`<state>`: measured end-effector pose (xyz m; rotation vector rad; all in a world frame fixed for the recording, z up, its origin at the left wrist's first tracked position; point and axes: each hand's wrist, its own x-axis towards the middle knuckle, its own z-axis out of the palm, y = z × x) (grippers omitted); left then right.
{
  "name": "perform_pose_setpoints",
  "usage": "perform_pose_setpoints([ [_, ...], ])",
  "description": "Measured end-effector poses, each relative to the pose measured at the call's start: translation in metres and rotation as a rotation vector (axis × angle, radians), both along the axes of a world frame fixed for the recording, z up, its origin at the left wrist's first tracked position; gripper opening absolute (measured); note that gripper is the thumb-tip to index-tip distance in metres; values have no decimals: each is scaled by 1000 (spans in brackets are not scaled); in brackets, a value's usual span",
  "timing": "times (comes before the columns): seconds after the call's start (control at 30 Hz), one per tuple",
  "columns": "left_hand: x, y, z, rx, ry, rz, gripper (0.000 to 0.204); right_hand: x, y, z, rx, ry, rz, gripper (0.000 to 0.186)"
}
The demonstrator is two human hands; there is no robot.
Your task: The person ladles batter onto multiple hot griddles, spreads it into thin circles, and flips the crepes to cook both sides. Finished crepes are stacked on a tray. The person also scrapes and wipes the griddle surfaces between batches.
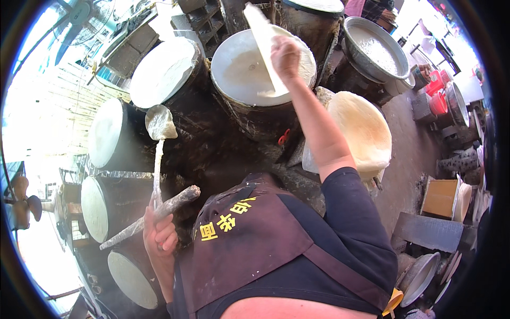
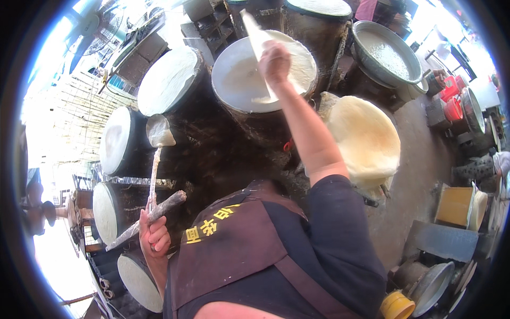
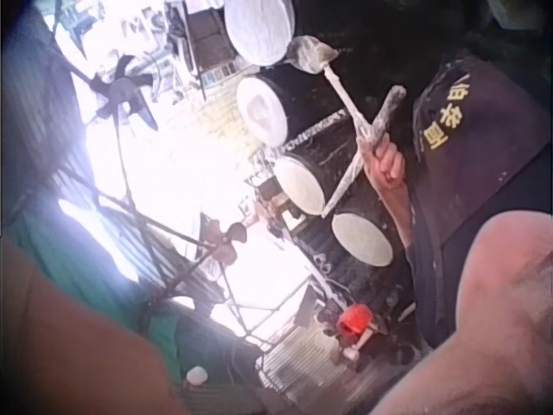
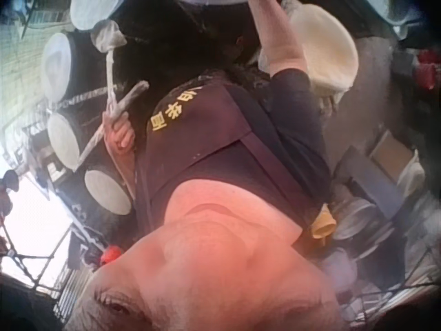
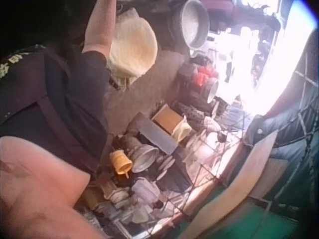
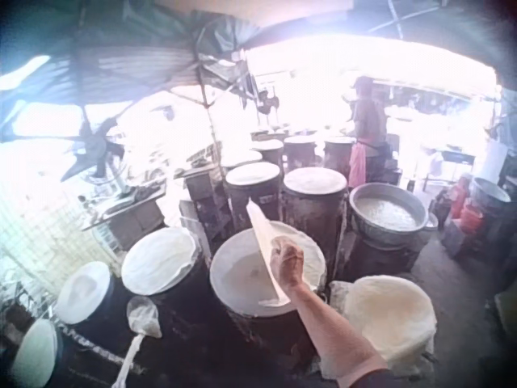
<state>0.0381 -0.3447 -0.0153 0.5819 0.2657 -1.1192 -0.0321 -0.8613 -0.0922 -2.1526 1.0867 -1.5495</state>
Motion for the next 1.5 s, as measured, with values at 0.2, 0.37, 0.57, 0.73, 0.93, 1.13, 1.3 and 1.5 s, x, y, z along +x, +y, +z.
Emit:
perform_pose_setpoints([
  [0.2,21,7,-6,-7,-55,-104,43,-132,-31,65,213,-226,-377,18],
  [0.37,31,2,-5,-31,-5,-150,42,-303,-45,-8,379,-1057,-87,25],
  [0.57,35,-11,-6,-46,17,-237,43,-426,35,-176,560,-1203,-619,19],
  [0.73,35,-30,-6,-74,37,-236,44,-488,62,-315,756,-860,-978,17],
  [0.93,35,-50,-9,-110,6,-361,46,-463,80,-265,897,-570,-985,18],
  [1.13,31,-47,-11,110,170,-113,52,-444,88,-240,760,187,-1217,41],
  [1.3,32,-43,-8,11,76,-79,38,-361,64,-161,310,268,-883,38],
  [1.5,69,-10,-29,19,-21,-135,44,-69,142,-44,612,-7,378,21],
])
